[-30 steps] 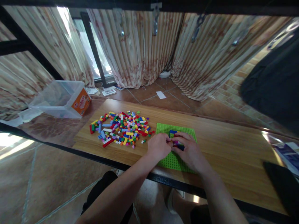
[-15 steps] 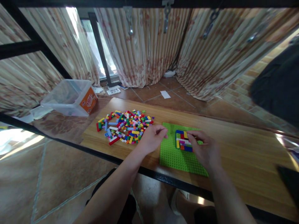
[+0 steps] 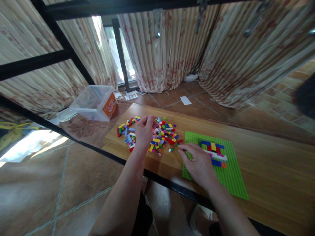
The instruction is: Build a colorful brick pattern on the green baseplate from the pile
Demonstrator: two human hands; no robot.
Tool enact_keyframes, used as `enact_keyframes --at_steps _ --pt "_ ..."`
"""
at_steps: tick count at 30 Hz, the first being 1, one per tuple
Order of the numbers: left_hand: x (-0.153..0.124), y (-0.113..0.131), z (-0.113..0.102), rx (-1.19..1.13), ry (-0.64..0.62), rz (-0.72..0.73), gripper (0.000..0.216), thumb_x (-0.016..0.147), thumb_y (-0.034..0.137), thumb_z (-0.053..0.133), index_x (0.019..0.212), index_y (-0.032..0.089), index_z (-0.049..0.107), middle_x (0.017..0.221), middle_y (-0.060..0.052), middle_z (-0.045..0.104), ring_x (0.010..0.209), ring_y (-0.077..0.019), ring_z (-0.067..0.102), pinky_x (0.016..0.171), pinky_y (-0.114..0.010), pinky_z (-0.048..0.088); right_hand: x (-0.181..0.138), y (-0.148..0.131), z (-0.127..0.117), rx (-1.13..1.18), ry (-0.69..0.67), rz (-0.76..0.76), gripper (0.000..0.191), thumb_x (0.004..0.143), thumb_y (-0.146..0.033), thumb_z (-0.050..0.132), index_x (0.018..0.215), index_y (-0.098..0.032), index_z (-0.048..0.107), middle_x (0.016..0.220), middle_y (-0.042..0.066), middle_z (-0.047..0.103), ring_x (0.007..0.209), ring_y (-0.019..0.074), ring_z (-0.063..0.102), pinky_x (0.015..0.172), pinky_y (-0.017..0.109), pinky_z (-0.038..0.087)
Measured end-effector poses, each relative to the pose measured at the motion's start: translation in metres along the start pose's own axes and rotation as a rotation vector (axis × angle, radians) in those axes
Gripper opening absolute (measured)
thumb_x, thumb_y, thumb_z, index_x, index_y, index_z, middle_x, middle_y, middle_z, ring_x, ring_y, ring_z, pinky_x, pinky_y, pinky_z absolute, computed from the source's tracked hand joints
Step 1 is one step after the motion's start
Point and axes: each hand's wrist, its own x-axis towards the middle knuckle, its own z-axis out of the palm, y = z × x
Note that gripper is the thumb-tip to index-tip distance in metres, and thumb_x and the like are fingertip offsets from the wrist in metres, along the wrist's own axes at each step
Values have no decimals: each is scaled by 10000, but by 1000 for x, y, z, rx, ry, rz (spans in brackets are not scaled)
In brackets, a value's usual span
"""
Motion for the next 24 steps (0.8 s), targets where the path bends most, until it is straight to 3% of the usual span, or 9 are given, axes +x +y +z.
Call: enact_keyframes --at_steps 5,11,17,24 --pt "2 0 -6 -34 9 -8 248 868 354 569 785 155 692 610 6 640 561 -94 552 565 -203 417 9 -11 27 -3 -50 -15 196 941 -263 505 992 -248 693 1018 68 719 961 230 657 876 403 527" --pt "4 3 -12 -56 19 -24 247 866 345 571 753 155 681 604 10 628 541 -86 523 544 -200 394 22 -19 54 -37 2 -6 220 937 -259 512 1028 -203 705 1081 101 693 1000 241 614 905 404 501" --pt "6 8 -24 -62 32 -26 197 840 294 583 751 151 685 599 14 622 538 -83 514 551 -201 390 28 -12 52 -281 54 118 229 912 -259 539 1006 -180 732 987 107 684 921 255 560 852 413 448" --pt "8 5 -27 -61 26 -36 171 799 272 607 694 152 667 603 12 628 527 -76 485 536 -200 366 29 -11 53 -401 -25 222 214 872 -259 574 984 -195 746 960 91 661 885 240 523 813 374 402"
